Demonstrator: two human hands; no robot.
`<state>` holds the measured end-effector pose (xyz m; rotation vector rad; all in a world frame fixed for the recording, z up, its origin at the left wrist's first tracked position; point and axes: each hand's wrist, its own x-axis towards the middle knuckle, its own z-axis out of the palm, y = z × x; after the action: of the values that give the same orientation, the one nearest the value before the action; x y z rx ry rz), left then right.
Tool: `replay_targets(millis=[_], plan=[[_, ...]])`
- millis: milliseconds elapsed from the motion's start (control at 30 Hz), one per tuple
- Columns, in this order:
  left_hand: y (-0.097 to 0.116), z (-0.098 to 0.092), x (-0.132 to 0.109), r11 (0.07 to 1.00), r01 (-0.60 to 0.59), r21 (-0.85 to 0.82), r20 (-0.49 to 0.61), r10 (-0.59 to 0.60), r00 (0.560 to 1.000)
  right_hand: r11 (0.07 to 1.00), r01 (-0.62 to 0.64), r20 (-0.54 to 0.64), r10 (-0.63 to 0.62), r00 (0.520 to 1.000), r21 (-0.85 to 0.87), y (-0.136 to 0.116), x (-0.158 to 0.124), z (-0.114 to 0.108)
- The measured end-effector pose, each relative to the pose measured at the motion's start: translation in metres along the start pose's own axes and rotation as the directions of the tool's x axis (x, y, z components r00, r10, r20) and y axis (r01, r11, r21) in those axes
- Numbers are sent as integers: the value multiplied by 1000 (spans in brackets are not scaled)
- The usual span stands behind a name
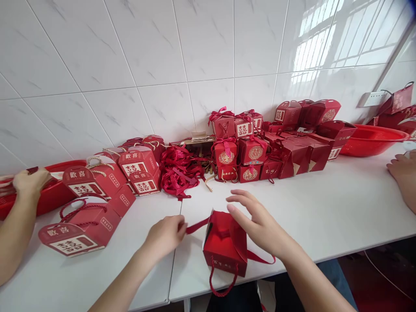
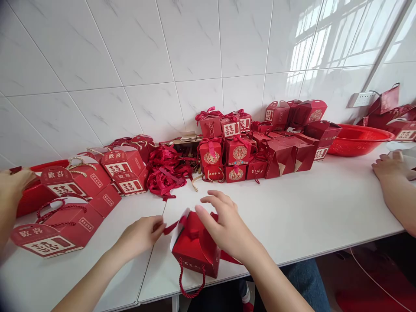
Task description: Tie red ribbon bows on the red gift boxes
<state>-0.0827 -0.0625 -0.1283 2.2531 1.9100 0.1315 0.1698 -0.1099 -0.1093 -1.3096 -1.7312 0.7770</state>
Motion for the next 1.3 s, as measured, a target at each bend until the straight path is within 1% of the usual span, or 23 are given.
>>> replay_targets(millis=[67, 100, 133, 167, 200, 233, 267, 300, 333, 367, 433, 500, 567, 600, 733, 867, 967, 1100, 1167, 1200, 1233, 1267, 1300], plan=[[-15, -1, 5, 993, 82, 88, -19, -81, 997, 1000, -20, -70, 21, 997, 11, 16, -12, -3], [-18, -2, 6, 990, 97, 103, -42, -93, 995, 999, -36, -82, 37, 996, 11, 24, -18, -3], [-18, -4, 7, 991, 82, 105, -72, -74, 995, 998, -61, -84, 62, 995, 14, 31, -22, -2], [-15, -6, 7, 997, 31, 70, -104, -24, 994, 995, -92, -77, 94, 993, 27, 37, -26, -1], [-9, -8, 6, 999, -49, -13, -129, 47, 990, 992, -121, -65, 124, 990, 48, 41, -29, 2], [-1, -9, 4, 980, -141, -138, -139, 122, 983, 987, -142, -48, 146, 988, 74, 43, -30, 4], [9, -9, 2, 929, -226, -294, -131, 195, 972, 982, -153, -28, 157, 987, 108, 45, -30, 7], [19, -9, -1, 849, -273, -453, -99, 257, 961, 976, -155, -5, 158, 987, 150, 46, -30, 11], [28, -7, -4, 762, -275, -586, -56, 301, 952, 967, -156, 20, 155, 988, 204, 47, -28, 14], [36, -5, -7, 700, -246, -671, -11, 322, 947, 951, -159, 42, 153, 987, 265, 48, -26, 16], [45, 1, -11, 637, -190, -747, 36, 324, 945, 917, -175, 52, 167, 985, 358, 50, -21, 20], [47, 6, -14, 614, -157, -774, 57, 313, 948, 918, -175, 2, 186, 982, 357, 53, -16, 19], [44, 10, -15, 595, -137, -792, 91, 336, 937, 947, -165, -45, 184, 982, 276, 55, -11, 14], [42, 11, -16, 592, -134, -795, 102, 349, 932, 960, -168, -42, 181, 983, 226, 55, -10, 10], [37, 11, -16, 629, -159, -761, 78, 331, 940, 980, -196, 69, 193, 979, 35, 52, -6, -13], [38, 7, -16, 643, -168, -748, 43, 299, 953, 963, -247, 104, 258, 960, -107, 48, -6, -35], [40, 0, -19, 579, -136, -804, 42, 283, 958, 954, -273, 136, 289, 948, -121, 42, -7, -48], [41, -10, -23, 436, -13, -900, 132, 302, 944, 955, -284, 185, 295, 938, -83, 35, -9, -58], [40, -10, -22, 433, -7, -901, 140, 306, 942, 960, -270, 196, 279, 940, -73, 34, -9, -61], [39, -8, -22, 462, -43, -886, 108, 294, 950, 960, -269, 198, 279, 940, -72, 35, -9, -61], [37, -6, -21, 508, -122, -853, 26, 274, 961, 959, -274, 202, 283, 938, -73, 36, -9, -61], [34, -3, -20, 561, -246, -790, -108, 268, 957, 957, -280, 210, 290, 934, -76, 37, -8, -61], [31, 0, -19, 606, -403, -686, -274, 298, 914, 955, -287, 220, 297, 929, -79, 39, -8, -61]])
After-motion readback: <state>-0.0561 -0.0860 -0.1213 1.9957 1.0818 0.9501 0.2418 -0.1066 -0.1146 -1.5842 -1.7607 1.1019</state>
